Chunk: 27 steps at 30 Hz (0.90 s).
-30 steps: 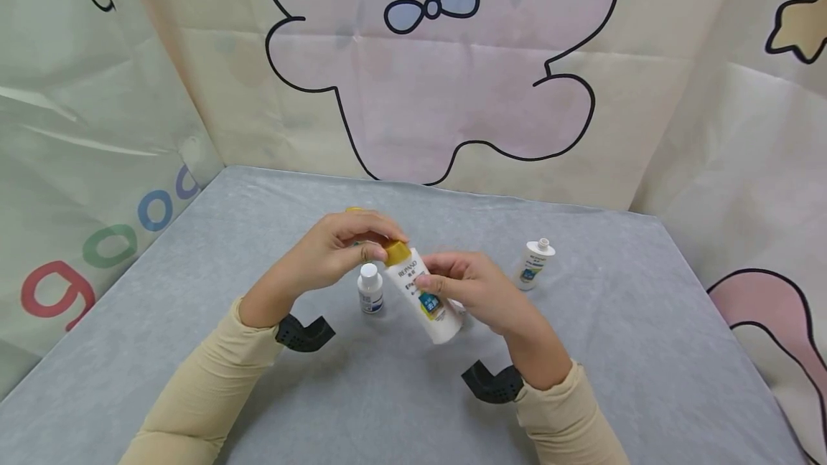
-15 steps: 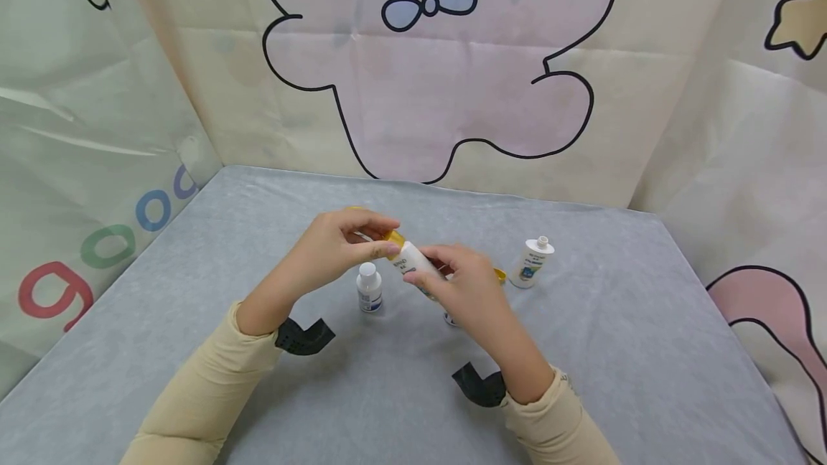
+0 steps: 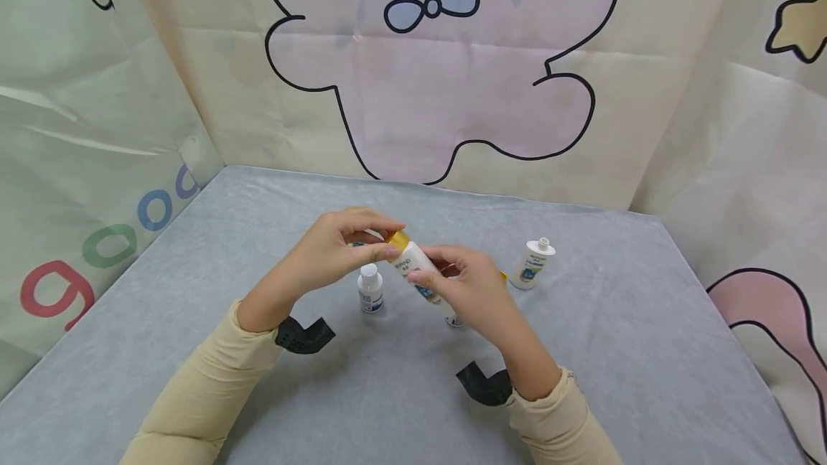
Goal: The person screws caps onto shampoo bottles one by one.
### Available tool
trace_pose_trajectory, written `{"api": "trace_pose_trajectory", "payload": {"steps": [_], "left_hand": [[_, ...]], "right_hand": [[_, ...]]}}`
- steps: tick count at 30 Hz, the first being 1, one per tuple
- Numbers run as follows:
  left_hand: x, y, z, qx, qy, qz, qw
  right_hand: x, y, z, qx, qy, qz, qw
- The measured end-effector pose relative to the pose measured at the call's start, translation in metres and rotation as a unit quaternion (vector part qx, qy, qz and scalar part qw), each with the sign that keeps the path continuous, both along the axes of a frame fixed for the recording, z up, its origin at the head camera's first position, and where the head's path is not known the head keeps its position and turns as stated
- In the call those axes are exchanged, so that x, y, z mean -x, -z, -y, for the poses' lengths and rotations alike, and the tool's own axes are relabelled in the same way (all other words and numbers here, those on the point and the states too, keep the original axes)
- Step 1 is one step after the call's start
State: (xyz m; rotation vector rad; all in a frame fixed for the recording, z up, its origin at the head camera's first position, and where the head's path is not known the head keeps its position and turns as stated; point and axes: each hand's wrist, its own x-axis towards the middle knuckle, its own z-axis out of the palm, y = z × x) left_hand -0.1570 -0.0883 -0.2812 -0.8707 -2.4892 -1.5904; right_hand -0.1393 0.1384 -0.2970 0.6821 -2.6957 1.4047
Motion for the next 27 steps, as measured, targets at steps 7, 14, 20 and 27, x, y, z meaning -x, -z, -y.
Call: {"api": "trace_pose_trajectory", "payload": {"steps": [7,14,20,27], "left_hand": [[0.0003,-0.0011,-0.0027,0.039,-0.024,0.036,0.9983],[0.0014,0.0019,-0.0034,0.017,-0.009,0.020,0.9996],[0.0027,0.0034,-0.0028,0.012,0.003,0.006,0.9999],[0.0031,0.0015,0.0001,-0.002,0.018,0.050,0.9986]], "right_hand": [[-0.0001,0.0002,0.0008,0.005,0.028,0.008,1.000],[-0.0008,0.0012,0.0007,0.001,0.018,-0.031,0.999],[0.0012,0.0011,-0.0028,0.001,-0.010,-0.030,1.000],[0.0035,-0.0014,-0.0044,0.003,-0.006,0.027,1.000]]}}
